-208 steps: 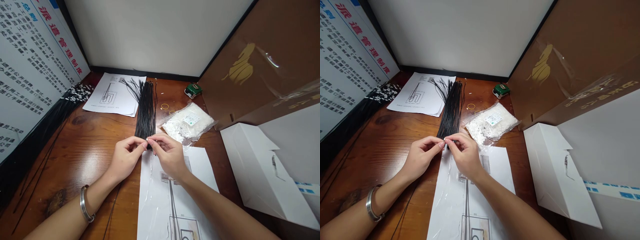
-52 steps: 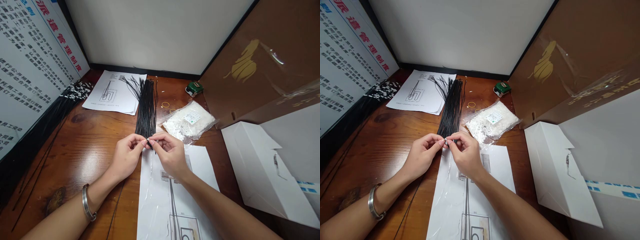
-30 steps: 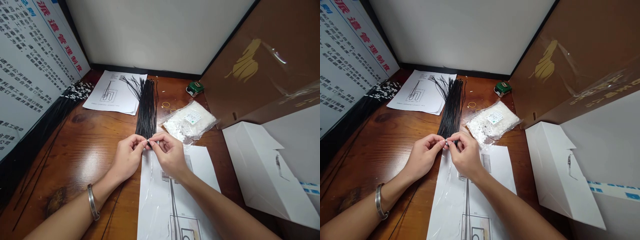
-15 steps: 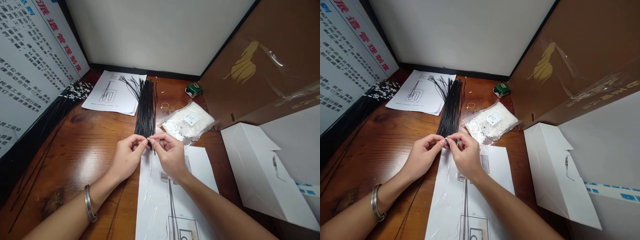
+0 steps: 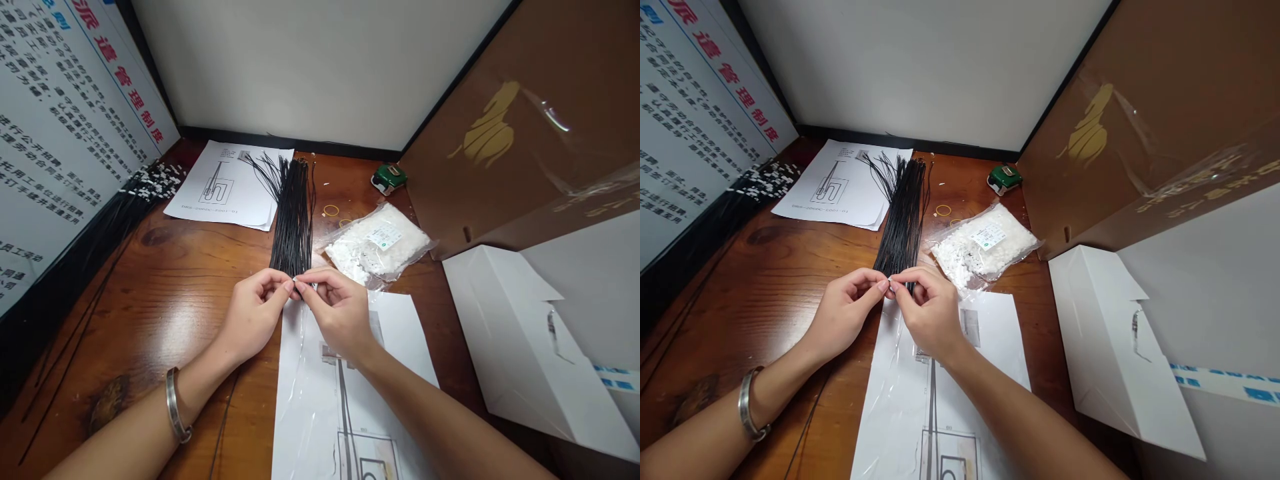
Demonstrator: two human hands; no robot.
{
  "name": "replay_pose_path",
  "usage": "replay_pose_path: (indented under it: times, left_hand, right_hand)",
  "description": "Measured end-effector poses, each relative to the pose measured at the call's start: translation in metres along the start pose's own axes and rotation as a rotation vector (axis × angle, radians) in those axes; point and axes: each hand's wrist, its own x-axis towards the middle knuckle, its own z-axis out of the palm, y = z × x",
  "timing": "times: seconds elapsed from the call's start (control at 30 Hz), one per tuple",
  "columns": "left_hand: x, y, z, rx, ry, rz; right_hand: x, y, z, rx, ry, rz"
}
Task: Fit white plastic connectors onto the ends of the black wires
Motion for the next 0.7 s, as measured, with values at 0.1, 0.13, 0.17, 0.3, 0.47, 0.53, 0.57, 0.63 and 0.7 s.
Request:
replay_pose_path:
  times: [0.1,0.13,0.17,0.3,0.47,0.53,0.57,0.63,0.7]
  left_hand:
    - [0.000,-0.001,0.000,0.016,0.002,0.021]
    - [0.000,-0.001,0.001,0.020,0.003,0.027]
    - [0.000,-0.001,0.001,0.023,0.003,0.032]
    - [0.000,0.000,0.001,0.023,0.004,0.041]
    - [0.001,0.000,0.001,0.018,0.001,0.043]
    - [0.000,0.000,0.000,0.046,-0.019,0.039]
    - [-0.001,0.000,0.000,0.069,-0.039,0.040]
    - [-0.006,0.002,0.000,0.123,-0.097,0.049]
    - [-0.012,0.004,-0.001,0.171,-0.163,0.056]
  right_hand:
    - [0.001,-0.002,0.000,-0.012,0.001,-0.008]
    - [0.001,-0.003,0.000,-0.016,0.003,-0.012]
    - [0.002,-0.003,0.000,-0.020,0.005,-0.018]
    - [0.002,-0.003,0.000,-0.034,0.009,-0.028]
    - [-0.001,-0.002,0.001,-0.023,0.022,-0.006]
    - [0.001,-0.003,0.000,0.008,0.098,0.014]
    - [0.003,-0.003,-0.001,0.030,0.153,0.033]
    - [0.010,-0.004,-0.004,0.078,0.280,0.084]
    - [0.016,-0.003,-0.008,0.112,0.385,0.124]
